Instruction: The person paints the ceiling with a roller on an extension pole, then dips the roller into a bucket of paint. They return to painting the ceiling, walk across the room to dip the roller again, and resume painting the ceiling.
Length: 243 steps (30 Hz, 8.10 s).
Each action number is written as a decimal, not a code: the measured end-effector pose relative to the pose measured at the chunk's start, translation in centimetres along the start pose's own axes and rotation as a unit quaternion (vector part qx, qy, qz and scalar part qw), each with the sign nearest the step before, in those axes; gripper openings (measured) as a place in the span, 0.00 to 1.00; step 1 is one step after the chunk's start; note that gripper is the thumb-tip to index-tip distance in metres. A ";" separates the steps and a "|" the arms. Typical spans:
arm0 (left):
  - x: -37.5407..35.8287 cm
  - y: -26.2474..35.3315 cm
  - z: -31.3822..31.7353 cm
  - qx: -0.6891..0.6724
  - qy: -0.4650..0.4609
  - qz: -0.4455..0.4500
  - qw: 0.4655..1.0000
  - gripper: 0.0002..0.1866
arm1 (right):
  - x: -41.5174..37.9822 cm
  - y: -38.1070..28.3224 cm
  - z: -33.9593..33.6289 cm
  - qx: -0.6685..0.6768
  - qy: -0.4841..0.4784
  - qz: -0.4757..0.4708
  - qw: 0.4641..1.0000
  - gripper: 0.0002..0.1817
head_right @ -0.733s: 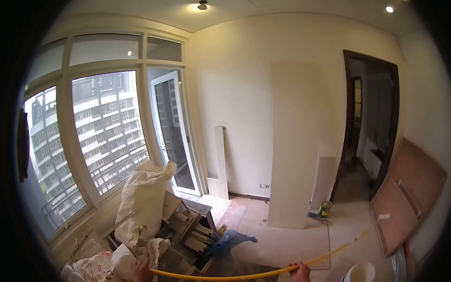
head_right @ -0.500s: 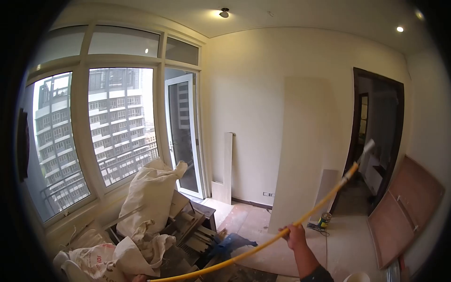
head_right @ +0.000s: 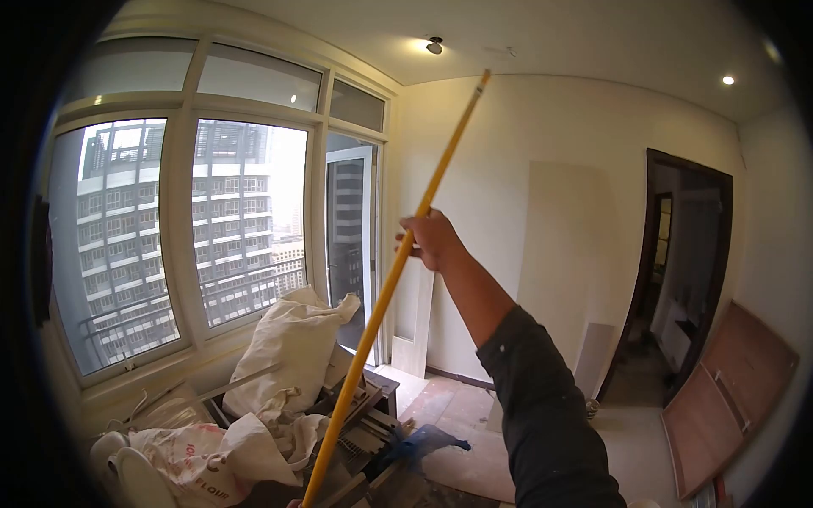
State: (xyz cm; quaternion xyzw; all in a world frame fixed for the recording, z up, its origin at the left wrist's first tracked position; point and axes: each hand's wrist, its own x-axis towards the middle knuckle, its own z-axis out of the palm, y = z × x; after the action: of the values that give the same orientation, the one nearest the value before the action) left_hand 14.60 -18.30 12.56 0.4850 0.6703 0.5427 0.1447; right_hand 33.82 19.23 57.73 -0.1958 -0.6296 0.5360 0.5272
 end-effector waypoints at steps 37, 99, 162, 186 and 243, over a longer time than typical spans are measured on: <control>20.0 23.3 2.5 -0.091 0.088 0.145 0.981 0.17 | 0.7 -4.8 7.8 -0.084 -0.120 -0.006 0.989 0.21; -15.6 13.8 -25.0 -0.189 0.152 0.112 0.964 0.11 | -37.3 -11.9 30.8 -0.271 -0.437 -0.079 0.854 0.49; 8.7 18.9 -13.5 -0.293 0.103 0.111 0.944 0.17 | -15.1 -6.3 21.7 -0.127 -0.283 -0.057 0.949 0.41; -17.2 5.7 -30.0 -0.352 0.229 0.114 0.900 0.25 | -41.4 -10.7 37.6 -0.217 -0.517 -0.093 0.823 0.65; 18.3 28.5 -8.8 -0.232 0.038 0.131 0.963 0.11 | -5.0 -8.1 15.2 -0.012 -0.175 -0.074 0.982 0.29</control>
State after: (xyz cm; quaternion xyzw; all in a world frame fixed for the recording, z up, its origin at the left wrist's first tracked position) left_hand 13.40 -10.40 46.66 0.5010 0.4611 0.7157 0.1555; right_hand 25.00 5.22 64.53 -0.0582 -0.7309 0.5144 0.4447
